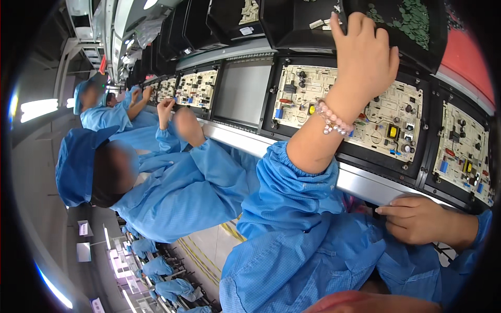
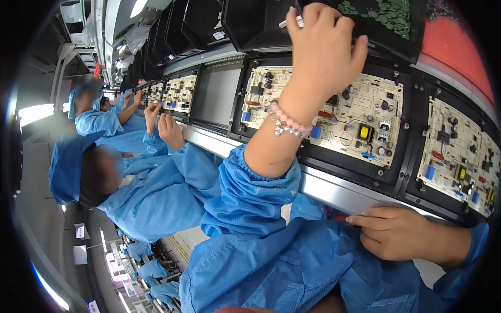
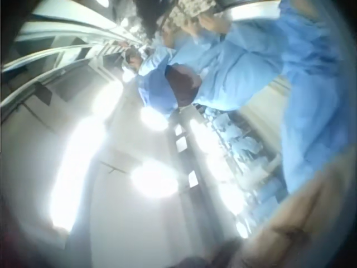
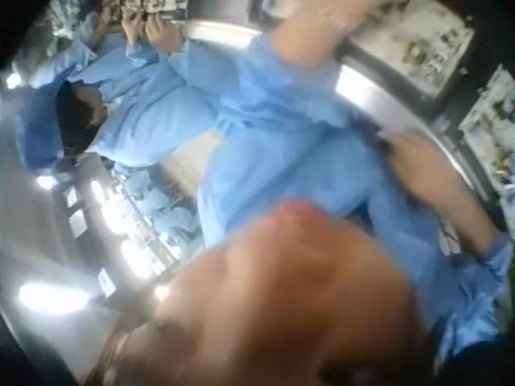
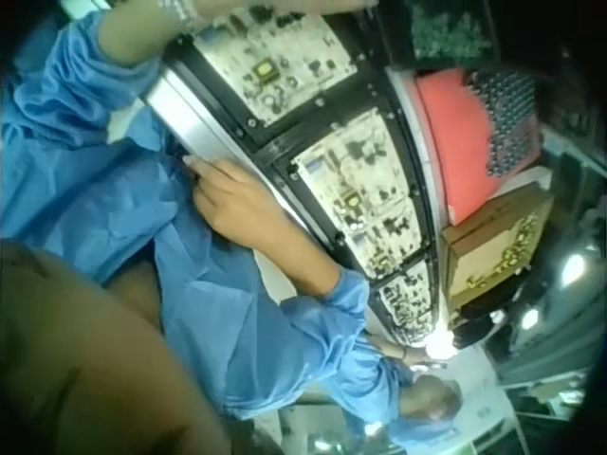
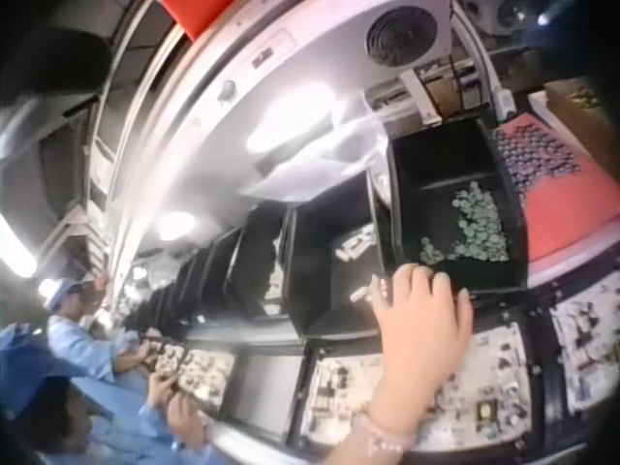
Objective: Placing electronic components onto printed circuit boards on a moving assembly line.
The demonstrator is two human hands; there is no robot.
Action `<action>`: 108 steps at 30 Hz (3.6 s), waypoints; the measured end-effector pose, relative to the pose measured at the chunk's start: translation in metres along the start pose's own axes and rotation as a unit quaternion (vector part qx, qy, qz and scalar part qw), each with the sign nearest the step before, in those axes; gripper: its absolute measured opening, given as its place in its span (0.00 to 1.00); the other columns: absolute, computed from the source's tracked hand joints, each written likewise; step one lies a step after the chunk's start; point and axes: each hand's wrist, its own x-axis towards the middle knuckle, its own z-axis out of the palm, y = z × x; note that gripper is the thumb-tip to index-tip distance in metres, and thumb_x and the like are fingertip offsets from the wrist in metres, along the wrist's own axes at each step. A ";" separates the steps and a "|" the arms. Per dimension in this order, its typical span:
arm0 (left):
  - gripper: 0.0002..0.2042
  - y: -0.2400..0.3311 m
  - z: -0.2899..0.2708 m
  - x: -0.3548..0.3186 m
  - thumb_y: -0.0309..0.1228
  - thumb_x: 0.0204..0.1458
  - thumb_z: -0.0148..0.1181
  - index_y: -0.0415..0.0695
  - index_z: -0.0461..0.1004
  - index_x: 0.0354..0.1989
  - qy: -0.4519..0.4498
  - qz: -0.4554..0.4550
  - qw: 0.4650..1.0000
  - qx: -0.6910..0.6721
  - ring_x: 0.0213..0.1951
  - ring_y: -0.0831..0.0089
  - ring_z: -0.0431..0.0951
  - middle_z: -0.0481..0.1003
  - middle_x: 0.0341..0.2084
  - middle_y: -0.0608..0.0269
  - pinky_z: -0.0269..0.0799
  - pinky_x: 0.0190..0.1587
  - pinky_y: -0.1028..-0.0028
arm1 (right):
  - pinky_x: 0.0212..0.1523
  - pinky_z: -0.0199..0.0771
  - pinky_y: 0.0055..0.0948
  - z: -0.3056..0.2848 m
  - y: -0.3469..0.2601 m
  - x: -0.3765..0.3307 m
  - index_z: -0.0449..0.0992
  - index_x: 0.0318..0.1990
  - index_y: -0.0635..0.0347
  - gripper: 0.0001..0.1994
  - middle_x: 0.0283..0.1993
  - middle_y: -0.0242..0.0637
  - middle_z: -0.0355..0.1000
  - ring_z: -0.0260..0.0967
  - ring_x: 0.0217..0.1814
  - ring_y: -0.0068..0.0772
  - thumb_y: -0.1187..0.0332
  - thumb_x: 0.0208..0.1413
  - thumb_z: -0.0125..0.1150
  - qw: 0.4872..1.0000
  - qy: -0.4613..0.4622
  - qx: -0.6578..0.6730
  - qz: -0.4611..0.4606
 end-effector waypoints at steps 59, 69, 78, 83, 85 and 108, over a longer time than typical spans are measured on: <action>0.11 -0.082 -0.113 -0.018 0.26 0.48 0.64 0.33 0.76 0.39 0.147 -0.275 0.895 -0.318 0.29 0.80 0.75 0.79 0.28 0.61 0.69 0.32 0.81 | 0.54 0.68 0.32 0.012 -0.003 -0.005 0.75 0.23 0.59 0.05 0.37 0.36 0.75 0.69 0.53 0.30 0.68 0.40 0.57 0.998 -0.006 -0.055 -0.009; 0.15 -0.220 -0.170 -0.190 0.44 0.45 0.62 0.44 0.80 0.29 -0.224 -0.434 0.841 0.233 0.44 0.50 0.73 0.75 0.37 0.50 0.70 0.45 0.57 | 0.56 0.67 0.33 0.017 -0.004 -0.010 0.73 0.20 0.57 0.04 0.33 0.34 0.74 0.69 0.53 0.30 0.69 0.41 0.56 0.997 0.022 -0.073 -0.022; 0.16 -0.220 -0.169 -0.181 0.46 0.44 0.62 0.48 0.81 0.33 -0.247 -0.494 0.789 0.269 0.46 0.50 0.73 0.76 0.42 0.53 0.68 0.49 0.55 | 0.55 0.67 0.33 0.016 -0.005 -0.008 0.74 0.21 0.58 0.04 0.35 0.36 0.75 0.68 0.54 0.31 0.70 0.41 0.56 0.995 0.007 -0.099 -0.034; 0.17 -0.176 -0.174 -0.156 0.47 0.43 0.62 0.44 0.80 0.30 -0.218 -0.481 0.810 0.254 0.35 0.56 0.79 0.79 0.27 0.52 0.73 0.41 0.64 | 0.55 0.67 0.33 0.016 -0.006 -0.010 0.75 0.21 0.59 0.04 0.37 0.37 0.75 0.68 0.53 0.31 0.69 0.40 0.57 0.995 0.012 -0.094 -0.032; 0.17 -0.161 -0.174 -0.150 0.46 0.46 0.60 0.44 0.79 0.32 -0.237 -0.474 0.828 0.181 0.36 0.52 0.78 0.78 0.27 0.52 0.71 0.41 0.61 | 0.55 0.67 0.33 0.016 -0.005 -0.010 0.75 0.21 0.59 0.04 0.37 0.37 0.75 0.68 0.53 0.32 0.69 0.40 0.57 0.995 0.007 -0.094 -0.030; 0.18 -0.133 -0.169 -0.137 0.42 0.52 0.55 0.37 0.73 0.40 -0.144 -0.401 0.903 0.057 0.30 0.52 0.78 0.76 0.27 0.45 0.71 0.36 0.60 | 0.54 0.67 0.32 0.013 -0.007 -0.006 0.74 0.21 0.60 0.04 0.40 0.39 0.75 0.69 0.52 0.31 0.70 0.39 0.57 0.996 0.007 -0.086 -0.024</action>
